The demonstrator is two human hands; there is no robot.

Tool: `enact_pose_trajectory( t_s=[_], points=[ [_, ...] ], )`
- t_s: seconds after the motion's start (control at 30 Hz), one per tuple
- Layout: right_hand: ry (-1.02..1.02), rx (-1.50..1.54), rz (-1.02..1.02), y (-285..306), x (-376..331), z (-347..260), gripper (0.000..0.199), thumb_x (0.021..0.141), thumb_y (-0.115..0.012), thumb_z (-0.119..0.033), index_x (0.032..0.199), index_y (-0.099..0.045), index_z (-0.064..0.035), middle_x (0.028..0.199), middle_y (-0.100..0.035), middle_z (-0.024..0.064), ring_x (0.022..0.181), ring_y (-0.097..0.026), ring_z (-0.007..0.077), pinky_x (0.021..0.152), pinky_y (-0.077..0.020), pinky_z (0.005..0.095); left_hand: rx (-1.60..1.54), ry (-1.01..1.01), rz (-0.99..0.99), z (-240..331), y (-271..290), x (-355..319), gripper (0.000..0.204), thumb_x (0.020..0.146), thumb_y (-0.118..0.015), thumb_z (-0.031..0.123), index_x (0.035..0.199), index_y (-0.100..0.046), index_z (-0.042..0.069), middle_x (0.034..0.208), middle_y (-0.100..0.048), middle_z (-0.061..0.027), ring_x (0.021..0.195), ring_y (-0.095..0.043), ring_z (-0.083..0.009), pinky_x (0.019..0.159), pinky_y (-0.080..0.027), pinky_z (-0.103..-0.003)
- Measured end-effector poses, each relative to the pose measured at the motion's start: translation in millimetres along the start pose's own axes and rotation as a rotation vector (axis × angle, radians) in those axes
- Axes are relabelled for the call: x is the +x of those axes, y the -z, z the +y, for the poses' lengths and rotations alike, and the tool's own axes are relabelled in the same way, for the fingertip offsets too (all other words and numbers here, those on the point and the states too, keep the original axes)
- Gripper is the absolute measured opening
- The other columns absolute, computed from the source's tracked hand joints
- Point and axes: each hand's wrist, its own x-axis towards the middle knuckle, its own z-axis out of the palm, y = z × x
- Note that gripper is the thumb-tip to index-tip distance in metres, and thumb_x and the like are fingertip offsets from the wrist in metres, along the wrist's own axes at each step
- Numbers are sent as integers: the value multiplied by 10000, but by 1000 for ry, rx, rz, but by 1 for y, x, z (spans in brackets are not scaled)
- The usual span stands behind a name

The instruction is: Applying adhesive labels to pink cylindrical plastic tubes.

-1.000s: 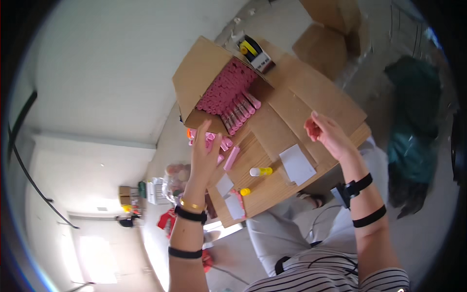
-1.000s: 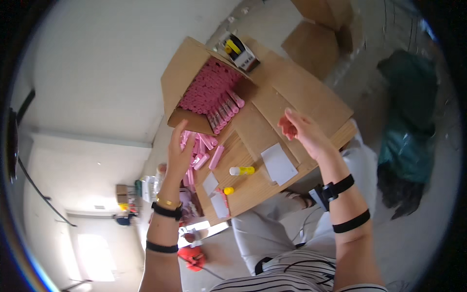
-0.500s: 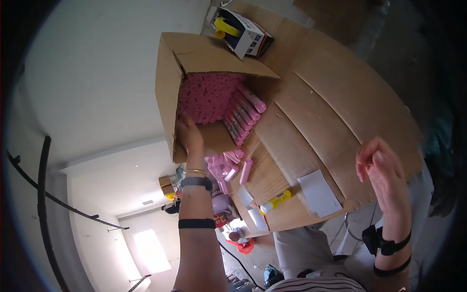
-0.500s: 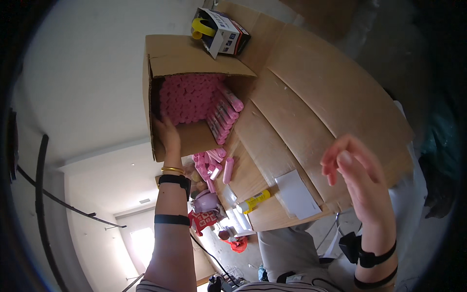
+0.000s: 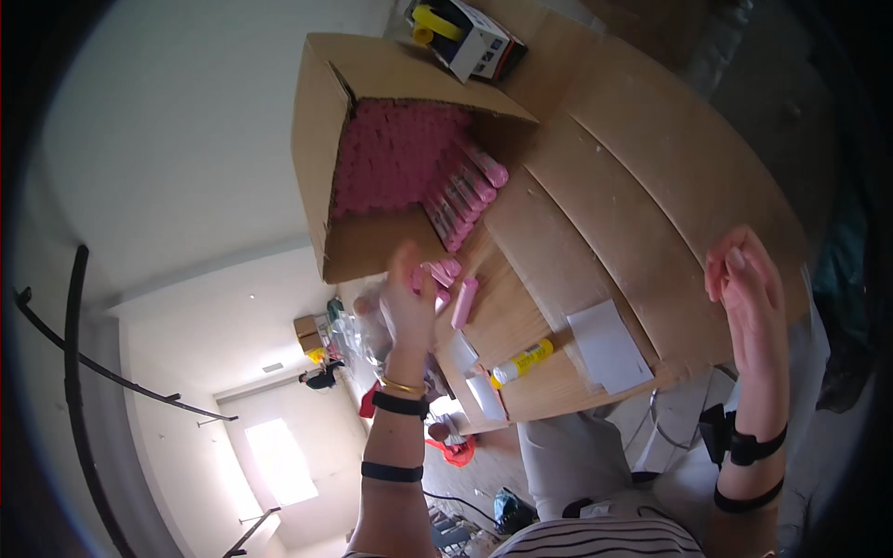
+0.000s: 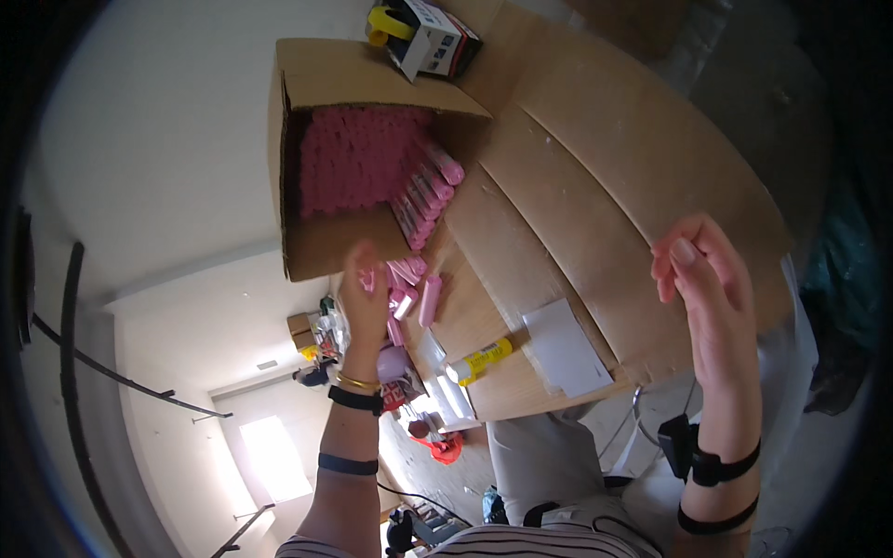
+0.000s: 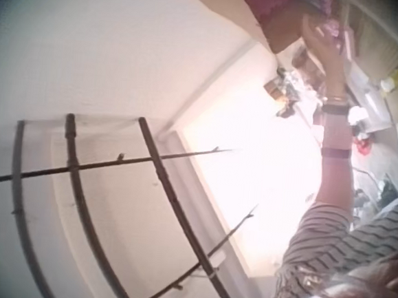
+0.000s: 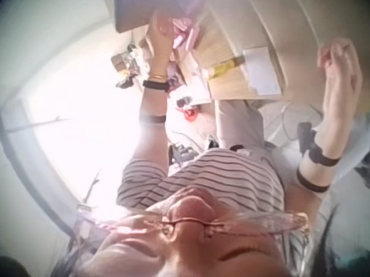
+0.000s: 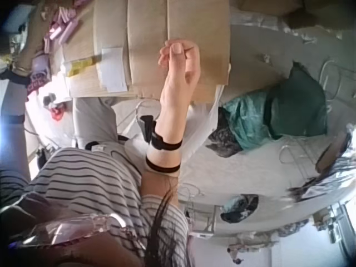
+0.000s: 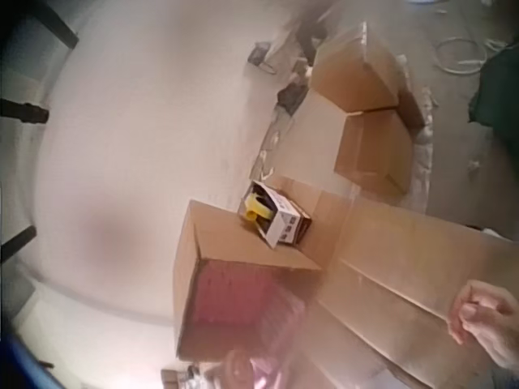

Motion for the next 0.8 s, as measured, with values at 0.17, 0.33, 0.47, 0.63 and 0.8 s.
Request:
enact_pose_trajectory(
  t_s=[0.17, 0.33, 0.47, 0.63, 0.8],
  points=[
    [15, 25, -32, 8, 4, 9, 249, 928, -554, -329, 868, -563, -87, 726, -523, -13, 664, -445, 48, 605, -325, 199, -32, 237, -291, -73, -43, -72, 432, 810, -656, 115, 1201, -508, 4, 1197, -572, -173, 1052, -574, -283, 880, -459, -382],
    [-41, -10, -9, -1, 6, 9, 246, 919, -572, -328, 864, -564, -88, 727, -517, -24, 669, -445, 43, 610, -326, 200, 183, -84, 72, -110, -90, -79, 399, 748, -686, 106, 1105, -542, -2, 1026, -583, -170, 912, -589, -318, 788, -479, -412],
    [-27, -72, -51, -8, 9, 4, 230, 917, -576, -321, 870, -567, -96, 737, -516, -27, 680, -450, 44, 624, -329, 194, 131, 0, 63, -103, -86, -71, 311, 777, -664, 99, 1051, -564, -9, 936, -606, -133, 848, -597, -266, 763, -480, -366],
    [58, -229, -64, -30, -1, 6, 220, 921, -569, -298, 877, -565, -83, 753, -528, -23, 675, -457, 49, 626, -348, 194, -407, 410, -148, -81, -39, -96, 332, 817, -629, 155, 1104, -572, -1, 961, -619, -100, 824, -607, -178, 694, -486, -316],
    [46, -308, -228, -71, -34, 15, 138, 915, -586, -193, 892, -585, -57, 760, -535, -21, 677, -458, 42, 602, -364, 200, -1690, 625, -180, -3, 34, -172, 477, 876, -519, 290, 1198, -499, -62, 866, -552, -32, 642, -514, -122, 558, -399, -239]
  ],
)
